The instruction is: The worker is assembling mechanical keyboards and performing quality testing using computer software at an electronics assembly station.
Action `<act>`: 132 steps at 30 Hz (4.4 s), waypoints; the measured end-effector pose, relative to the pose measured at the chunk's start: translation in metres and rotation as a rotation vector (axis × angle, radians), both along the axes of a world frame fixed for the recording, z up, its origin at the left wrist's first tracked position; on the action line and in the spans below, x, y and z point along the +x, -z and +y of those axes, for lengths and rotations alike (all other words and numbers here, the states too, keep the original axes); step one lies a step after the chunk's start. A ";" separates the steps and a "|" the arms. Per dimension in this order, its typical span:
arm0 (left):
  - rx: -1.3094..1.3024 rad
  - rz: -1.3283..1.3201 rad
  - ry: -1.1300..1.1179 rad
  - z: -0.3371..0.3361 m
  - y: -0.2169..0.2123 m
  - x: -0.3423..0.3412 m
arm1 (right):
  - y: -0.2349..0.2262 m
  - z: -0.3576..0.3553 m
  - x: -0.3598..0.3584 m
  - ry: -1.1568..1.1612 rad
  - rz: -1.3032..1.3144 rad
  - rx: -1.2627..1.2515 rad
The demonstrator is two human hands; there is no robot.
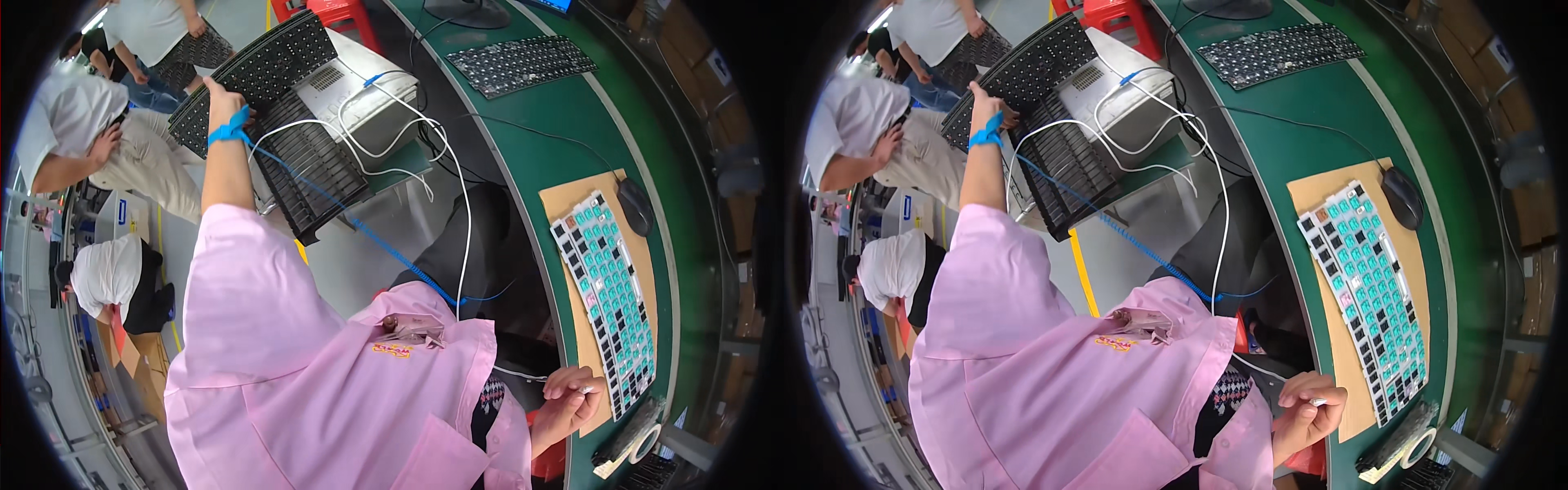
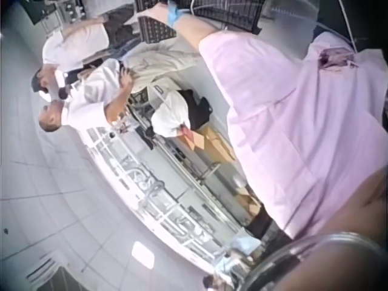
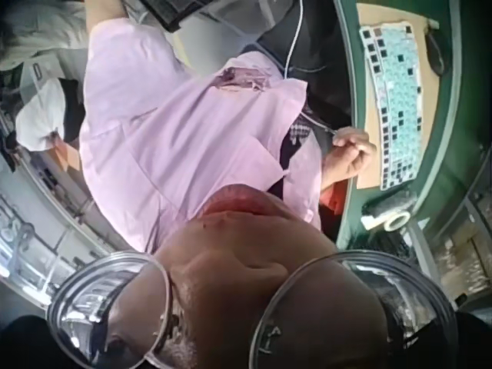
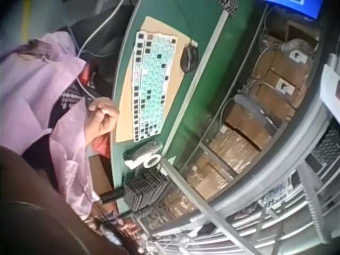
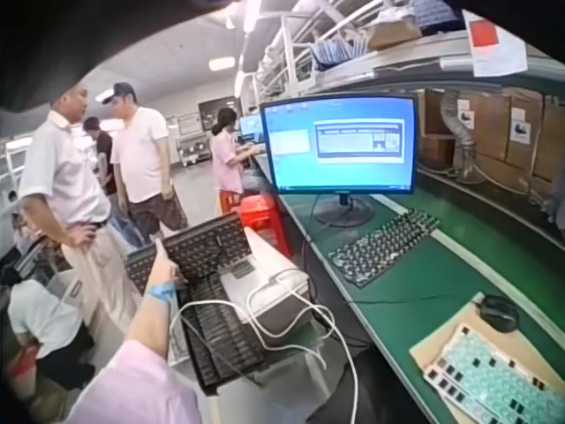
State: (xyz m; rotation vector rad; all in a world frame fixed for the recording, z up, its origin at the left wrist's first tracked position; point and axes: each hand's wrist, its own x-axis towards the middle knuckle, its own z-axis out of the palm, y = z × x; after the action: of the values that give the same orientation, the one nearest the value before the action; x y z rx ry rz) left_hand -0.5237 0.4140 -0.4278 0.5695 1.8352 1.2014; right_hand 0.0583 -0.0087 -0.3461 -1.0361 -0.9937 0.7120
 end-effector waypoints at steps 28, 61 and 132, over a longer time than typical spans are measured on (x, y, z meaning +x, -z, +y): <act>1.115 -0.664 0.444 -0.215 -0.081 0.395 | -0.010 0.015 0.054 0.331 0.421 -0.268; 1.032 0.895 1.849 -0.192 -0.093 0.565 | 0.002 -0.059 0.138 1.324 -0.681 -1.168; 1.215 0.943 2.220 -0.197 -0.090 0.601 | 0.021 -0.089 0.159 1.338 -0.194 -0.829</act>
State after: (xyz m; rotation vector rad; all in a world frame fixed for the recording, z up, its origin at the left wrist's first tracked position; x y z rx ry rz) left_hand 0.0769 0.2171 -0.3379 2.8733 -0.2583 0.0274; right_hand 0.2175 -0.0980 -0.3670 -2.1591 0.0610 -0.1688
